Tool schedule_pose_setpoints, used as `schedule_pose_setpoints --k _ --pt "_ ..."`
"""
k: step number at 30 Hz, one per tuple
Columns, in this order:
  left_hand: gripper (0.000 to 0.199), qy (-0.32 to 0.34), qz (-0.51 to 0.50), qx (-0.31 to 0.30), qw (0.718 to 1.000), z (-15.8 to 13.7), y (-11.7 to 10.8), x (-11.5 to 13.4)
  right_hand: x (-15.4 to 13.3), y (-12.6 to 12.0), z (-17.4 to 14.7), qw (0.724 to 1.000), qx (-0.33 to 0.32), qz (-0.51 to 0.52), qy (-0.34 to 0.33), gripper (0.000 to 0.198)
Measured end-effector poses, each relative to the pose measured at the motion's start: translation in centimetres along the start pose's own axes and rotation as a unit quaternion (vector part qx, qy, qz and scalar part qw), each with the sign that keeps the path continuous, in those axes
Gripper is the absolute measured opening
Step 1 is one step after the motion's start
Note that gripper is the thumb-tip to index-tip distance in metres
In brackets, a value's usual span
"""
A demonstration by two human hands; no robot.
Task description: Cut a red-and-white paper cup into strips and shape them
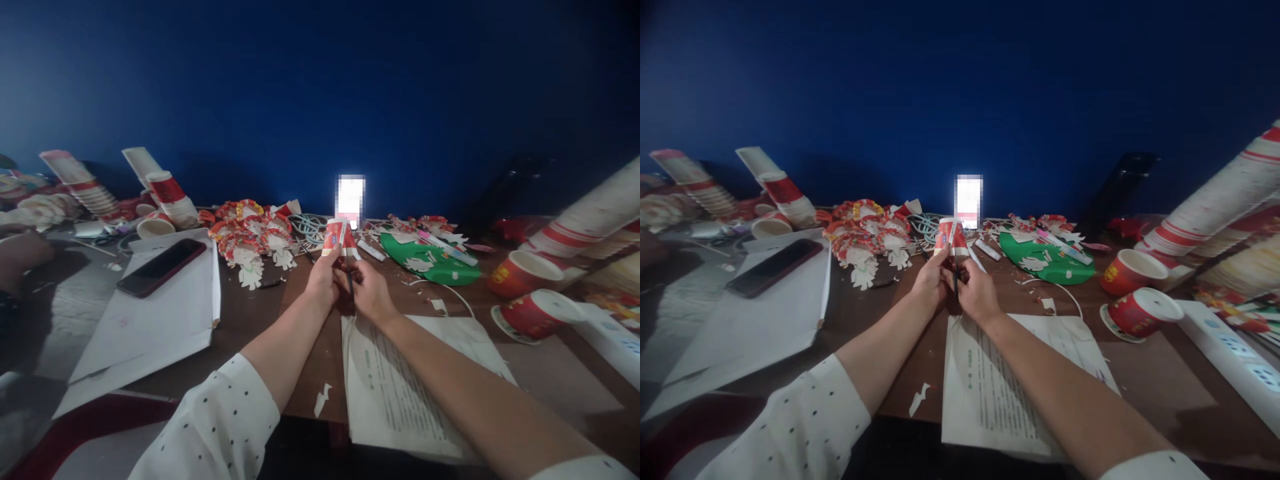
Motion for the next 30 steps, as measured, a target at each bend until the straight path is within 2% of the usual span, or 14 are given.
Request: schedule_pose_setpoints --k 3,12,18,23,30 --pt "0.027 0.009 0.012 -0.031 0.999 0.5 0.2 -0.1 0.0 0.0 0.0 1.000 -0.002 -0.003 -0.002 0.025" --pt "0.027 0.025 0.010 -0.050 0.998 0.9 0.1 -0.1 -0.1 0.2 0.0 1.000 0.010 0.009 -0.025 0.020" --pt "0.027 0.011 0.004 -0.052 0.999 0.3 0.3 -0.3 -0.9 0.0 0.2 0.999 0.020 0.021 -0.025 0.024" --pt "0.021 -0.017 0.007 -0.090 0.996 -0.1 1.4 -0.9 -0.9 -0.7 0.5 0.996 0.065 0.056 0.010 0.030" --pt "0.021 0.005 0.021 -0.098 0.995 0.1 1.6 -0.8 -0.8 -0.7 0.6 0.996 0.072 0.058 -0.001 0.036"
Point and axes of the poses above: each hand's wrist, its own z-axis towards the middle knuckle, its own y-axis out of the palm, x = y × z, the point moved 9 cm from there along z, towards the middle knuckle, and after that the axes turned 11 degrees about -y, right-handed, at the moved point
